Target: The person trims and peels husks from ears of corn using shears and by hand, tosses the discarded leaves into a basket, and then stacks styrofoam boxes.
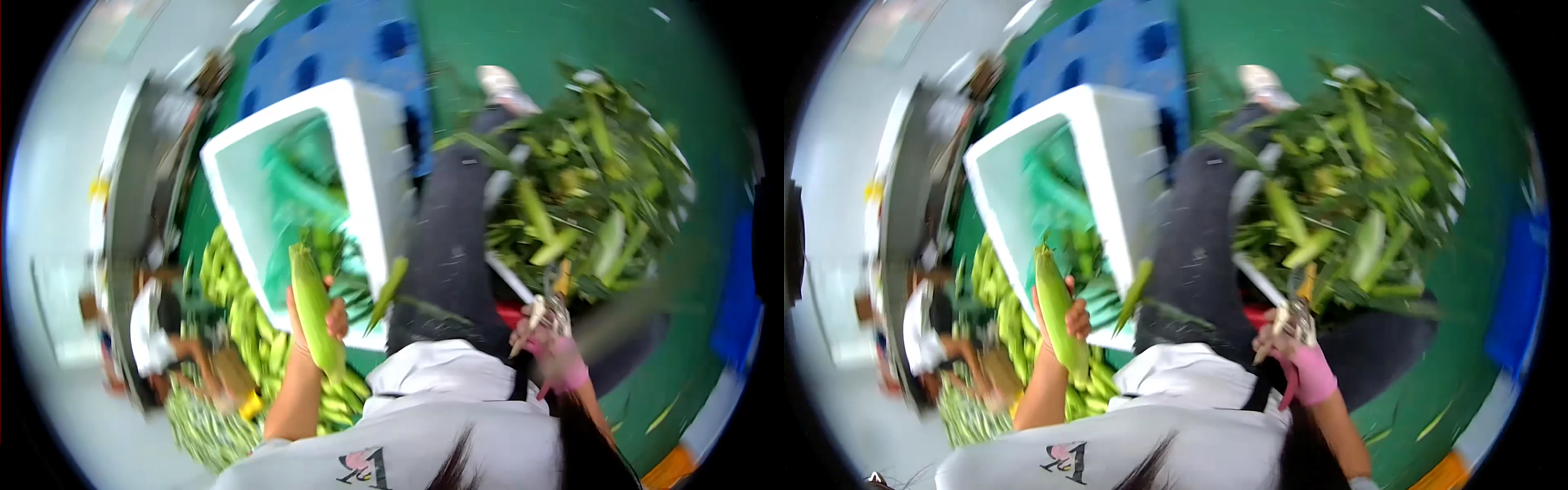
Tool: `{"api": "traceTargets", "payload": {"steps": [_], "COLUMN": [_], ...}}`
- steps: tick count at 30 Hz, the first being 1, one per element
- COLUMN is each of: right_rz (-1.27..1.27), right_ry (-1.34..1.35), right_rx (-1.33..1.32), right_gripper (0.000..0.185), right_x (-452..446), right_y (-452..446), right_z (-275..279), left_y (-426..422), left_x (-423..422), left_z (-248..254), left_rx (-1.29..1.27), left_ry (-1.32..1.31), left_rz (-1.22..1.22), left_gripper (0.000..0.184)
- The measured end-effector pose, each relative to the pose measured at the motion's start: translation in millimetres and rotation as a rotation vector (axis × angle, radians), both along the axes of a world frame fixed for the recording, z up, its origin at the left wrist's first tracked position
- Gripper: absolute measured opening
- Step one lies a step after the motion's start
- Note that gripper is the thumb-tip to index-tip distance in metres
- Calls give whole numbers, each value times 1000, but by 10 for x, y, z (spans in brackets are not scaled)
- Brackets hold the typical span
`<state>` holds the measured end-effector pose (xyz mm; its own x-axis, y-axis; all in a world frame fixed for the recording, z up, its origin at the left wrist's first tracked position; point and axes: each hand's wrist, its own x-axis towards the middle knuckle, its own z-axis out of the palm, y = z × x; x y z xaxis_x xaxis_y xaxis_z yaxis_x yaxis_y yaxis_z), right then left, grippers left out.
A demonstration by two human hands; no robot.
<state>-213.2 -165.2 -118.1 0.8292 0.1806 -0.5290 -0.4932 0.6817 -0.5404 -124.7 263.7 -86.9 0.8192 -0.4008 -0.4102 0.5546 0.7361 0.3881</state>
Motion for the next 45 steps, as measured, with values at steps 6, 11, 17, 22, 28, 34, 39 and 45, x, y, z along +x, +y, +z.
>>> {"api": "traceTargets", "payload": {"steps": [6, 11, 17, 22, 28, 34, 39, 45], "right_rz": [37, 123, 82, 41, 68, 106, 303, 421], "right_ry": [57, 130, 163, 262, 179, 168, -156, -579], "right_rx": [-117, -197, -178, -113, -267, -187, -384, -930], "right_gripper": [50, 48, 52, 46, 45, 49, 64, 90], "right_x": [291, 489, 467, 333, 370, 486, 600, 973], "right_y": [158, 296, 457, 28, 380, 407, 445, 389], "right_z": [228, 190, 128, -260, 106, 121, 281, 831], "left_y": [2660, 3256, 1790, 1211, 1287, 1043, 96, -988], "left_x": [-1550, -1253, 752, 1724, 1293, 271, -198, 78], "left_z": [-498, -1037, -2145, -2805, -2753, -1533, -246, 209], "left_rx": [441, 623, 1860, 2056, 1944, 233, 622, 1147], "left_ry": [470, 320, -86, 713, 221, 509, 338, -237], "left_rz": [842, 1667, 391, 30, 19, 212, 321, -79], "left_gripper": [72, 53, 41, 90, 79, 60, 54, 59]}}
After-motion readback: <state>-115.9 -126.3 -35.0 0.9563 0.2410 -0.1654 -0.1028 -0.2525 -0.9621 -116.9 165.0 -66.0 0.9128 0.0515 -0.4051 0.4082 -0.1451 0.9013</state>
